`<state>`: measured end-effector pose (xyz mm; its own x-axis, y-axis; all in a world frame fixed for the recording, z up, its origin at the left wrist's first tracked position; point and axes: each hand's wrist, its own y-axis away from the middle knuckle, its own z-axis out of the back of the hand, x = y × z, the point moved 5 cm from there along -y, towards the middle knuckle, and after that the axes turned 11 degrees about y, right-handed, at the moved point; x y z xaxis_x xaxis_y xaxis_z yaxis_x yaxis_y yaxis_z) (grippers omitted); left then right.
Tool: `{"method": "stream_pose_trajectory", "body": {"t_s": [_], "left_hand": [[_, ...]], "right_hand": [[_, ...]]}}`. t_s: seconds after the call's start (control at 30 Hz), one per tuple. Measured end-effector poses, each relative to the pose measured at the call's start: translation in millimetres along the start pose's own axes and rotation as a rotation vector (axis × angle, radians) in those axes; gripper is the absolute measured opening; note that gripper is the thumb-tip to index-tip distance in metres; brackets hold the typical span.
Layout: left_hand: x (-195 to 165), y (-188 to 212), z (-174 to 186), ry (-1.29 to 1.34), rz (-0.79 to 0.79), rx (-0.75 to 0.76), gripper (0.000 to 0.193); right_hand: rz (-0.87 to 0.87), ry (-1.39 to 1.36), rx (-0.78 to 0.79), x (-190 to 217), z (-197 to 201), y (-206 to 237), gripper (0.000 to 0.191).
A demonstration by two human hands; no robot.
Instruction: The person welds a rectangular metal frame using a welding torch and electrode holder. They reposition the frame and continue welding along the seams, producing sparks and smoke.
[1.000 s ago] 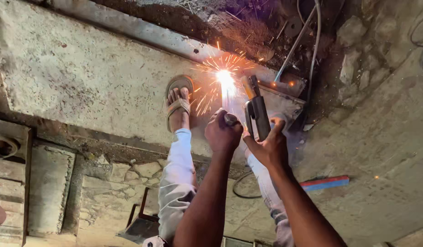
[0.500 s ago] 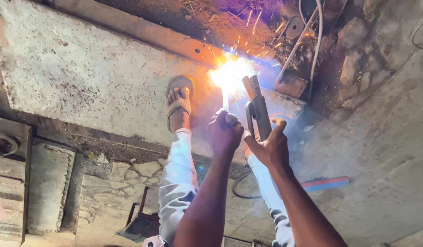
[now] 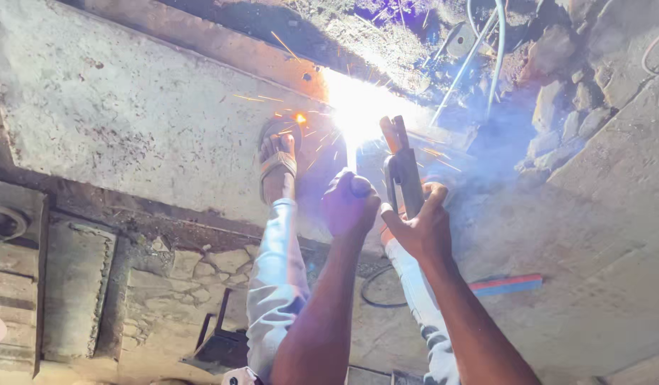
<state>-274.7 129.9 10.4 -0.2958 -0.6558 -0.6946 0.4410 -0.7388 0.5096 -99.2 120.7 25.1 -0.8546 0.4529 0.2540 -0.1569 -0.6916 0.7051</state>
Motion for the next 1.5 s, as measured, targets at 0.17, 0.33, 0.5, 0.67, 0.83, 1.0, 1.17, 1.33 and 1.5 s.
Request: {"method": "stream_pose_trajectory", "body": {"t_s": [0.17,0.33,0.5,0.67,0.83,1.0,1.17,1.33,1.5], "left_hand": [[-1.2,-4.0,1.0,-0.083,-0.040,0.007,0.023],[4.7,-3.3,-1.4,-0.036,-0.023,0.016,0.019],[1.0,-1.9,0.5,-0.114,-0.070,-0.048,0.021],[3.1,0.4,4.6,-0.038,-0.075,-0.081,0.019],[12.0,2.5,6.2,-0.077,-0.034,-0.003,0.020],[7.6,0.4,10.2,-0.057,-0.079,-0.024,0.028],[4.7,-0.3,9.8,-0.065,-0.035,-0.030,0.016],[5.4,-0.6,8.5,-0.062,-0.052,-0.021,0.016],[6.5,0.2,7.5,-0.067,-0.023,-0.051,0.016]], "right_hand": [[0.083,0.070,-0.112,5.5,6.4,-2.7,0.082],[0.103,0.286,-0.250,5.7,9.7,-1.1,0.091],[0.085,0.161,-0.279,-2.7,9.6,-4.4,0.087],[0.146,0.065,-0.278,-7.4,8.5,-4.0,0.084],[0.025,-0.133,-0.070,-10.5,-0.5,-1.5,0.082],[0.197,-0.136,-0.196,5.4,7.5,3.6,0.081],[0.054,-0.169,-0.120,1.9,1.1,4.8,0.078],[0.097,-0.152,-0.142,2.3,1.3,8.2,0.078],[0.109,-0.113,-0.149,5.1,3.2,7.6,0.081]]}}
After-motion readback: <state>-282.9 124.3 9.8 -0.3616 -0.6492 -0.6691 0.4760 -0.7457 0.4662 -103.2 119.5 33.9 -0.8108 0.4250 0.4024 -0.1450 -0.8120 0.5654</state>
